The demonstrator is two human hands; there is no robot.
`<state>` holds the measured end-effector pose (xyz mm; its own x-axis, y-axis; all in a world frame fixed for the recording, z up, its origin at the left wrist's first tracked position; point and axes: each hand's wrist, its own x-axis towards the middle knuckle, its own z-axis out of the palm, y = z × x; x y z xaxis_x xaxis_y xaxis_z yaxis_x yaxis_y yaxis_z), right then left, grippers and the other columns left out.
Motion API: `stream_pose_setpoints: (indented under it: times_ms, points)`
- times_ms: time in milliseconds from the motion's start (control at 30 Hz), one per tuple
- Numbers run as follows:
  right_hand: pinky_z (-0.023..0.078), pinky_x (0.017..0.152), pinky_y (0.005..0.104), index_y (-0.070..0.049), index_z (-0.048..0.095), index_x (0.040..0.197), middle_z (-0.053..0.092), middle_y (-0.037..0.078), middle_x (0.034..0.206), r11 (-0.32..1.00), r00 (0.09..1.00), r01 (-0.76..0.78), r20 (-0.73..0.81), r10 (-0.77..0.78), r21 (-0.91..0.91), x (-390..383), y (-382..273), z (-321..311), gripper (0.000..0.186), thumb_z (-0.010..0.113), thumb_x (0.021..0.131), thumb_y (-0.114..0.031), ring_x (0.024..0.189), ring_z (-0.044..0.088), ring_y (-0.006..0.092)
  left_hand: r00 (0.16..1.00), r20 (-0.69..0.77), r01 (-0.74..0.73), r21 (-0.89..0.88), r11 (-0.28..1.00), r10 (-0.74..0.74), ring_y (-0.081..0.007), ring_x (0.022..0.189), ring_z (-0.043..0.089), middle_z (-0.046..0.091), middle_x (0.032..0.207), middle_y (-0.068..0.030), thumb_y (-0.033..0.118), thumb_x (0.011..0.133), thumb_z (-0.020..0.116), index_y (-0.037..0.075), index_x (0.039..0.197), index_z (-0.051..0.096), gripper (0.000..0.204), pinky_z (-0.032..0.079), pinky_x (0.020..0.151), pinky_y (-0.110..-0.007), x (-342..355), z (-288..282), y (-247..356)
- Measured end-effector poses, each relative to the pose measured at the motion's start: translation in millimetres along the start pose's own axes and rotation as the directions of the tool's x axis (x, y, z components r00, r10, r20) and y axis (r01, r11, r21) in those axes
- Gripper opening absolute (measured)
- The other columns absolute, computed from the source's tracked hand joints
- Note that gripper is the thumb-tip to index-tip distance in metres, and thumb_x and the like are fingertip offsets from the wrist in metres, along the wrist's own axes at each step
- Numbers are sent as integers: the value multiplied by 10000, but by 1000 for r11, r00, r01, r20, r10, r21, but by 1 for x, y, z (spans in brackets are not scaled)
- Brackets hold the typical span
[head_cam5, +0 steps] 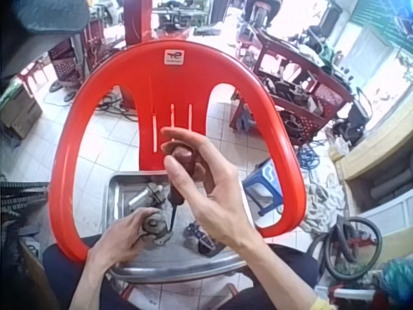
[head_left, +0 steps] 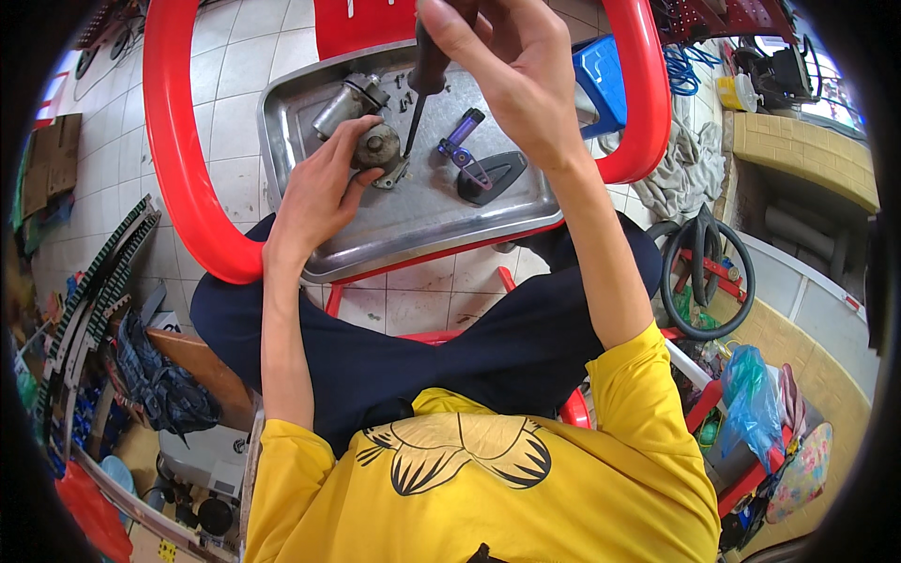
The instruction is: The person disassembles a component of a starter motor by using a screwdriver to remove screws from the casing and then pulls the metal housing apart by hand.
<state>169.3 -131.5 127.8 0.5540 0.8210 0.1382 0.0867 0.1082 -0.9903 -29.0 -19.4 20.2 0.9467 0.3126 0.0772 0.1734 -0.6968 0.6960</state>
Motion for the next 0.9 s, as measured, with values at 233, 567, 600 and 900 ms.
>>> stream_pose_setpoints:
  times_ms: [233, 567, 600, 900]
  points:
    - [570, 928, 282, -4, 558, 1355, 666, 106, 1224, 987, 990, 137, 7, -138, 79, -7, -6, 9, 339, 633, 1048, -126, 1102, 676, 161, 999, 28, 27, -48, 998, -25, -472, 1246, 575, 590, 1413, -191, 51, 927, 689, 131, 1483, 440, 614, 520, 998, -505, -1, -1, -3]
    - [557, 910, 302, -18, 616, 1292, 683, 83, 1192, 997, 994, 78, 70, -80, 21, 0, 8, -5, 268, 634, 1052, -135, 1022, 682, 140, 997, 57, 53, -60, 997, -49, -478, 1227, 582, 596, 1397, -190, 65, 938, 685, 130, 1476, 437, 595, 519, 975, -515, -1, -2, -3]
    - [554, 918, 306, -19, 614, 1293, 682, 86, 1204, 982, 987, 159, 31, -157, -102, -5, 3, 4, 266, 628, 1054, -137, 1038, 682, 143, 998, 54, 46, -65, 997, -42, -479, 1225, 583, 596, 1396, -190, 69, 939, 686, 131, 1475, 438, 594, 520, 974, -516, -2, -2, -4]
    - [538, 982, 315, -44, 552, 1308, 668, 83, 1196, 993, 992, 115, 49, -114, -19, -4, 2, 6, 405, 749, 971, -151, 1125, 671, 159, 999, 41, 36, -32, 999, -34, -473, 1232, 581, 589, 1405, -191, 69, 939, 686, 123, 1470, 444, 585, 524, 966, -519, 0, 0, -2]
